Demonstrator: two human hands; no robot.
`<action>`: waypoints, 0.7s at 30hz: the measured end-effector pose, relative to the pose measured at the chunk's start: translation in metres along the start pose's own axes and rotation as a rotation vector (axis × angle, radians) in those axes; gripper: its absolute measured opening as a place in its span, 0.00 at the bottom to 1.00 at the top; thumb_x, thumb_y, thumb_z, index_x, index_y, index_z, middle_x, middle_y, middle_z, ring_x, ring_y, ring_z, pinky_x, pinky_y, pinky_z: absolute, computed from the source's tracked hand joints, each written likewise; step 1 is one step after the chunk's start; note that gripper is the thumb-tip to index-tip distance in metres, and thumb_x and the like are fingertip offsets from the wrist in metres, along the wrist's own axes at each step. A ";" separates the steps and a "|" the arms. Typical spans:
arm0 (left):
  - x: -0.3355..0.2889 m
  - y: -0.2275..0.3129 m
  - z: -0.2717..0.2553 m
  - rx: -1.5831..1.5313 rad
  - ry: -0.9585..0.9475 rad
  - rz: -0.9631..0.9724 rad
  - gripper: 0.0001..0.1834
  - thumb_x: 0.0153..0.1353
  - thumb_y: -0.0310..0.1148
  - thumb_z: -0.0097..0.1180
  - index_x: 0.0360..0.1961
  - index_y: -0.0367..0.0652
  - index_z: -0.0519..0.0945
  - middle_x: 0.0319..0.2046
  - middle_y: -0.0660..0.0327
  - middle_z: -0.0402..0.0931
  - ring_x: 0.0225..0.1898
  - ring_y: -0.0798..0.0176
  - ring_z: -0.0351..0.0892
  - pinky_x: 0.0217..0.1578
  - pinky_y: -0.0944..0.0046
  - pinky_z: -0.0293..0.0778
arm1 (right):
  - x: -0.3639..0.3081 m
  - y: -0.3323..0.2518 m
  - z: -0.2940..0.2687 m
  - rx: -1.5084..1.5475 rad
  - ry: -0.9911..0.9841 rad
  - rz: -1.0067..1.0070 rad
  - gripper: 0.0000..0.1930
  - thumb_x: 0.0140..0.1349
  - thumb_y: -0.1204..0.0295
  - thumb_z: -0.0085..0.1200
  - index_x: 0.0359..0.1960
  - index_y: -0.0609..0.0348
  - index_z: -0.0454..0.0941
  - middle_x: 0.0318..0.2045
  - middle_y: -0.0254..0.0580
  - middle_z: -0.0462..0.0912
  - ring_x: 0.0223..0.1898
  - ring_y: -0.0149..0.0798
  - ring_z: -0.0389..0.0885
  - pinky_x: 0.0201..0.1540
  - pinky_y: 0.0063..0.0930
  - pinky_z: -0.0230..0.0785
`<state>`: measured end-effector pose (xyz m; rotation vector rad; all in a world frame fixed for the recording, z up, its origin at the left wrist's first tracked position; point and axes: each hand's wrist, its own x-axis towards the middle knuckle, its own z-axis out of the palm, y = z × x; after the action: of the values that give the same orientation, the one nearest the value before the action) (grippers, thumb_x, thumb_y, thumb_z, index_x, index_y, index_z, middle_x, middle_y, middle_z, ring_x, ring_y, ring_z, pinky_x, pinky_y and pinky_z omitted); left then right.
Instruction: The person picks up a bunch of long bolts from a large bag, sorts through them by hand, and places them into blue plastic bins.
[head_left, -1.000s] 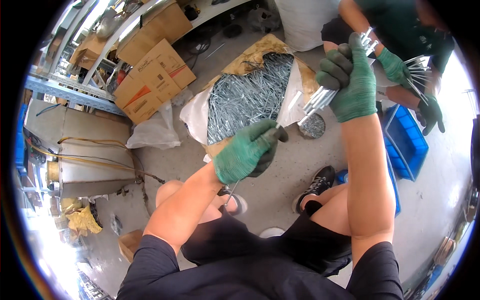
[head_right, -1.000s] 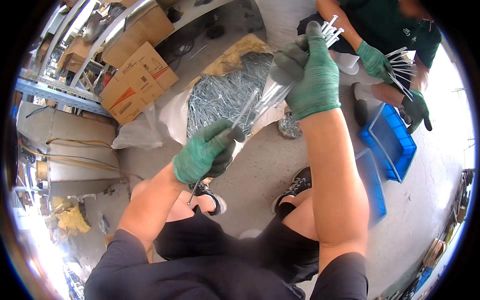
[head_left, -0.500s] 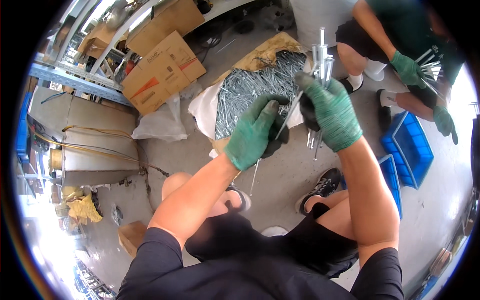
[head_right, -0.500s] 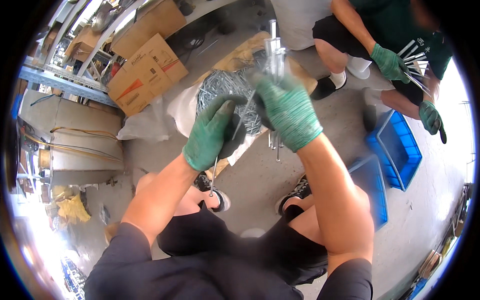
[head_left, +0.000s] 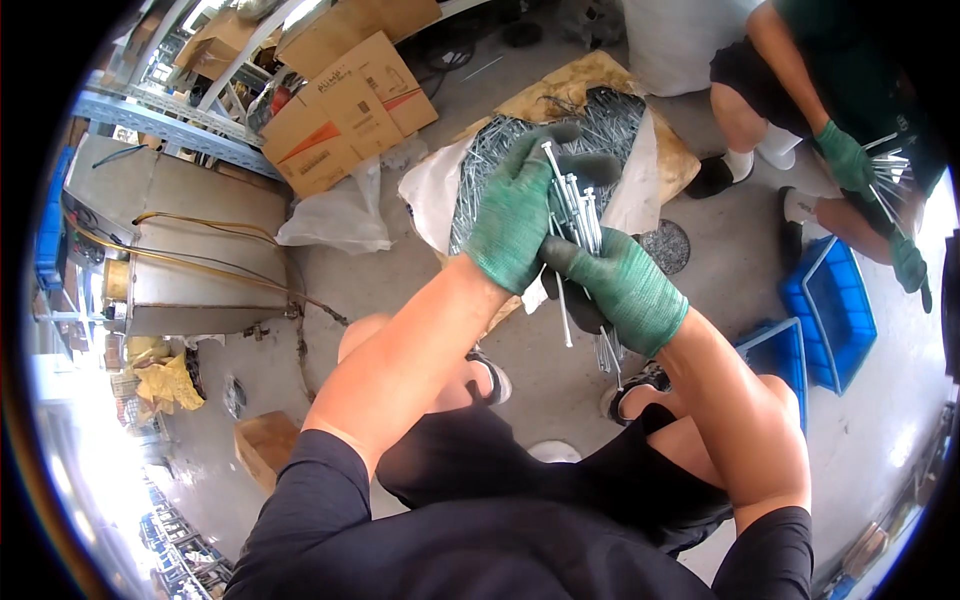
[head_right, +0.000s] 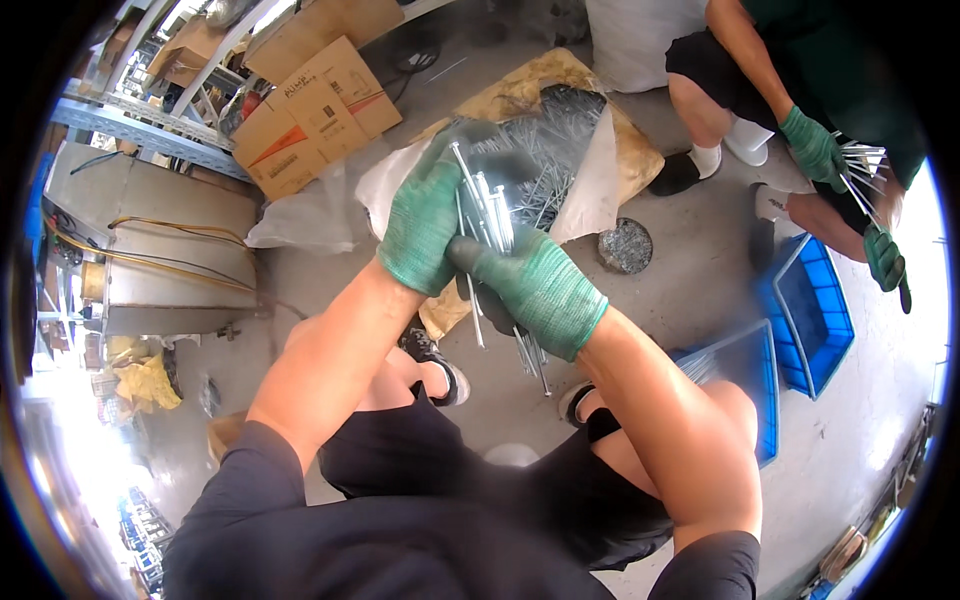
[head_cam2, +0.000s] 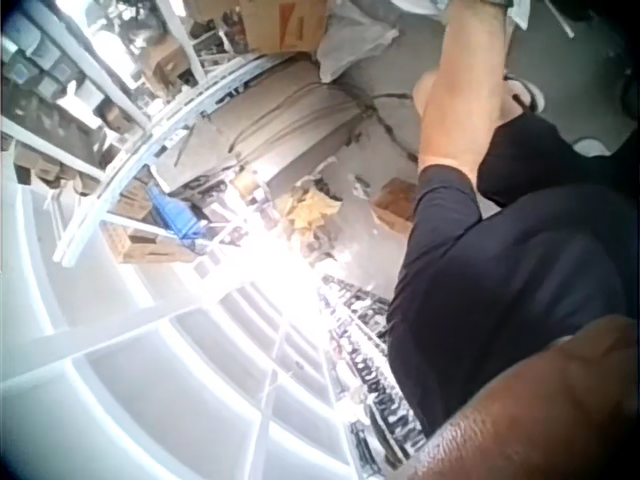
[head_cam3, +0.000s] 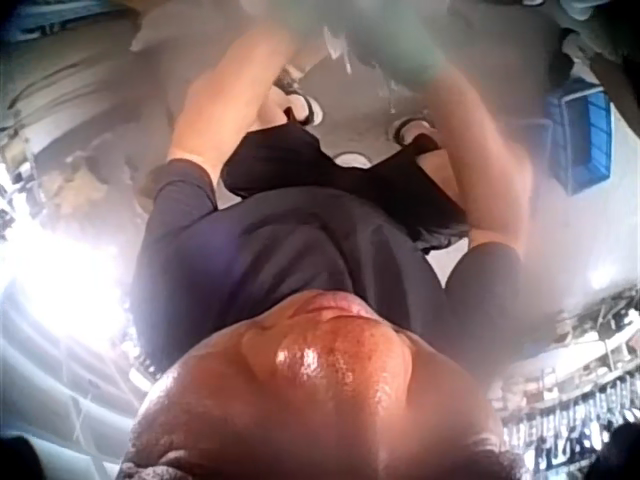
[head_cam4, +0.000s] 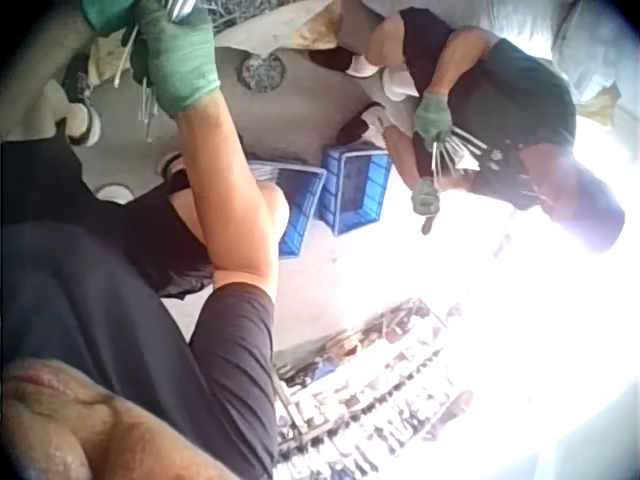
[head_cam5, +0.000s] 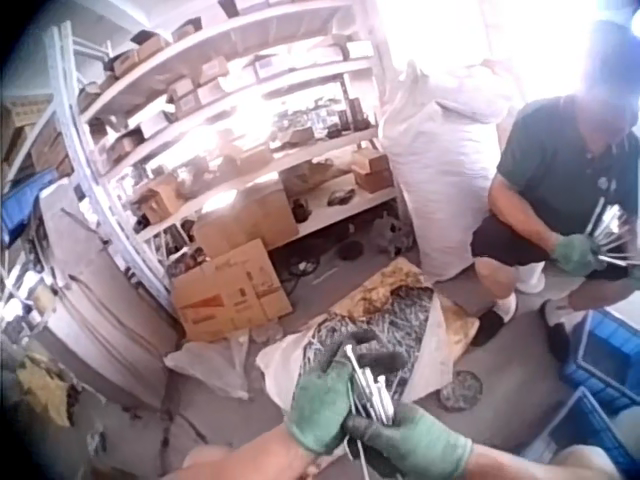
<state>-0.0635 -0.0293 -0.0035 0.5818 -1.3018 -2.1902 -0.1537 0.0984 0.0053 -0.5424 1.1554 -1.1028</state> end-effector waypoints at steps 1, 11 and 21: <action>-0.002 0.003 0.000 0.086 -0.099 0.020 0.24 0.77 0.48 0.41 0.63 0.42 0.67 0.51 0.45 0.80 0.50 0.51 0.83 0.51 0.56 0.81 | -0.001 0.000 0.003 0.034 0.029 -0.021 0.16 0.69 0.56 0.58 0.33 0.57 0.76 0.17 0.29 0.71 0.13 0.25 0.63 0.15 0.22 0.53; -0.005 -0.033 0.008 -0.466 -0.143 -0.404 0.53 0.64 0.77 0.32 0.68 0.36 0.61 0.60 0.47 0.70 0.58 0.48 0.73 0.59 0.43 0.69 | -0.020 -0.077 -0.013 0.174 0.256 -0.778 0.11 0.73 0.61 0.54 0.43 0.54 0.72 0.23 0.29 0.68 0.16 0.27 0.66 0.17 0.23 0.59; 0.003 -0.027 0.024 -0.968 -0.254 -0.385 0.30 0.65 0.66 0.48 0.31 0.49 0.79 0.33 0.67 0.77 0.36 0.66 0.74 0.44 0.61 0.72 | 0.016 -0.035 0.021 0.058 0.242 -0.898 0.15 0.72 0.59 0.54 0.32 0.54 0.67 0.23 0.33 0.69 0.25 0.29 0.68 0.29 0.26 0.67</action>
<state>-0.0860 -0.0047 -0.0173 0.1601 -0.0950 -2.9012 -0.1485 0.0659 0.0346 -0.9426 1.0912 -2.0048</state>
